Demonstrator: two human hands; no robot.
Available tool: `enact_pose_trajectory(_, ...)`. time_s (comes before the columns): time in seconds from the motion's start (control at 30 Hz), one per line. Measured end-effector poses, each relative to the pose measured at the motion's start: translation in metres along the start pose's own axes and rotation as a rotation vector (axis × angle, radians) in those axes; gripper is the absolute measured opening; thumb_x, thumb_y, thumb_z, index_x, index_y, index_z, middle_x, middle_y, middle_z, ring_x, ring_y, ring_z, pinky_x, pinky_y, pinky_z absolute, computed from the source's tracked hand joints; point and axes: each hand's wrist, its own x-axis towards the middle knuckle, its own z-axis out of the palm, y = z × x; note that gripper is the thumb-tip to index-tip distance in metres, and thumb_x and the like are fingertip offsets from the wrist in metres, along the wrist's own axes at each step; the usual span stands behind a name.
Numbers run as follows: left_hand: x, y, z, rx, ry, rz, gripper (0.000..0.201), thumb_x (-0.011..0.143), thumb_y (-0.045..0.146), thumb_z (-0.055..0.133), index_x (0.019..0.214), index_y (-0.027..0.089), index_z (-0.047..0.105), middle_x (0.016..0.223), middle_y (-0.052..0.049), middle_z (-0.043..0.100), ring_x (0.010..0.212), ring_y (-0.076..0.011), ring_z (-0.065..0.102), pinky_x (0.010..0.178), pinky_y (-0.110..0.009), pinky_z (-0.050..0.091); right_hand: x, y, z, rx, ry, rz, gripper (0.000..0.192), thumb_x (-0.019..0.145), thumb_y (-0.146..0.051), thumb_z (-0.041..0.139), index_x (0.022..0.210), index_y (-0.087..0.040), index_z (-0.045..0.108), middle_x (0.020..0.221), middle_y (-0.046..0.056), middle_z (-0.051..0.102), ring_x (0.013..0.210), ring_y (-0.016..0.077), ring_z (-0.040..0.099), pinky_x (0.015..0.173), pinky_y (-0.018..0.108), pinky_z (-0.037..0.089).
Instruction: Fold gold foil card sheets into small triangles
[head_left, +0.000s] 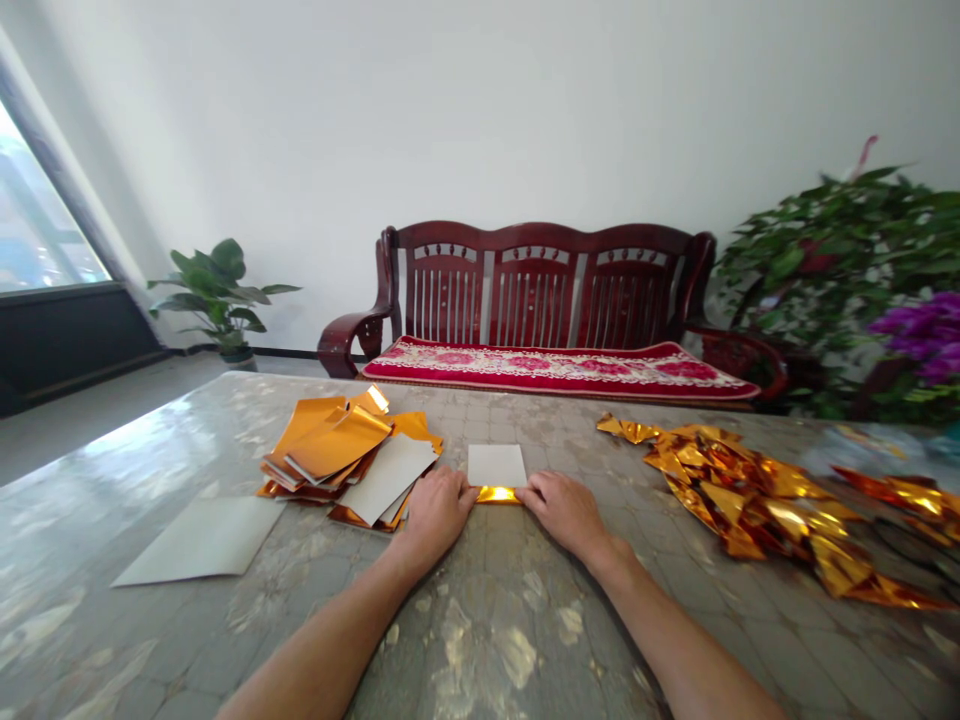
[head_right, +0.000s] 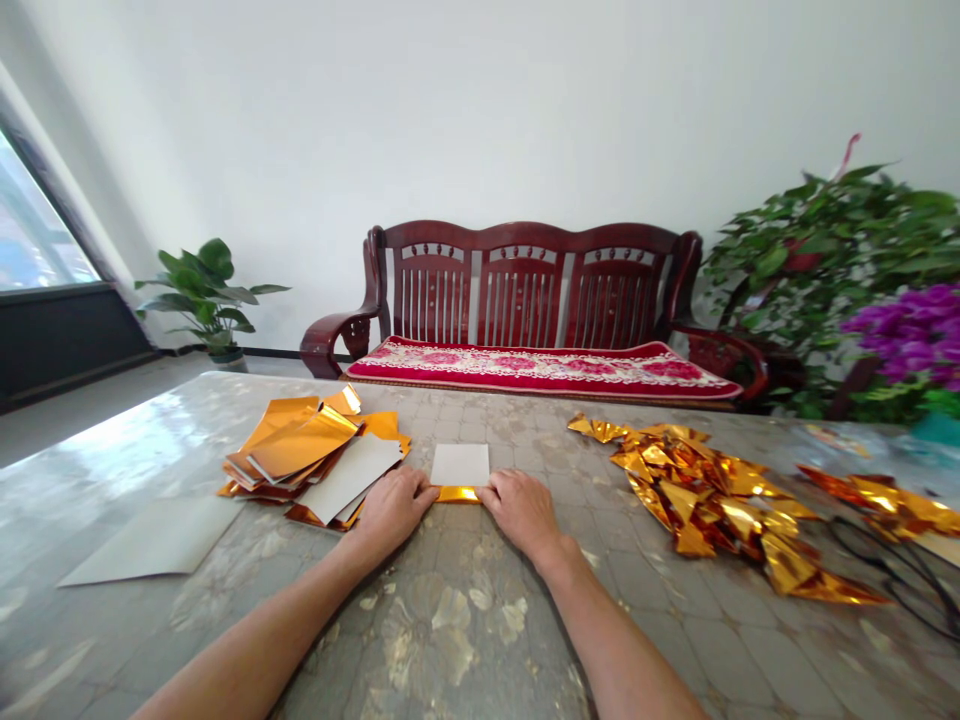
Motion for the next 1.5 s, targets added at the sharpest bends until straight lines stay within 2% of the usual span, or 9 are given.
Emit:
enact_pose_trajectory(0.77,-0.0006,0.0022,0.0025,0.055,-0.012,-0.021,0.025,0.092,0.037,0.049,0.084,0.020,0.066,0.089,-0.007,0.067,0.090,-0.0228,0.063,0.078,-0.031,0.043,-0.0009,-0.0055,-0.0017,-0.018,0.031,0.036,0.024,0.089,-0.035,0.057,0.070,-0.022,0.061,0.079,0.002,0.069,0.075,0.0165,0.061,0.060,0.027,0.028)
enact_pose_trajectory(1.5,-0.0043,0.0099,0.0015,0.134,-0.004,-0.030,0.027,0.096,0.036,0.045,0.094,0.019,0.065,0.096,-0.009,0.065,0.095,-0.0255,0.061,0.080,-0.035,0.043,-0.0012,-0.0055,0.0001,-0.101,0.019,0.042,0.030,0.095,-0.042,0.054,0.075,-0.021,0.064,0.084,0.003,0.072,0.078,0.0170,0.063,0.061,0.028,0.027)
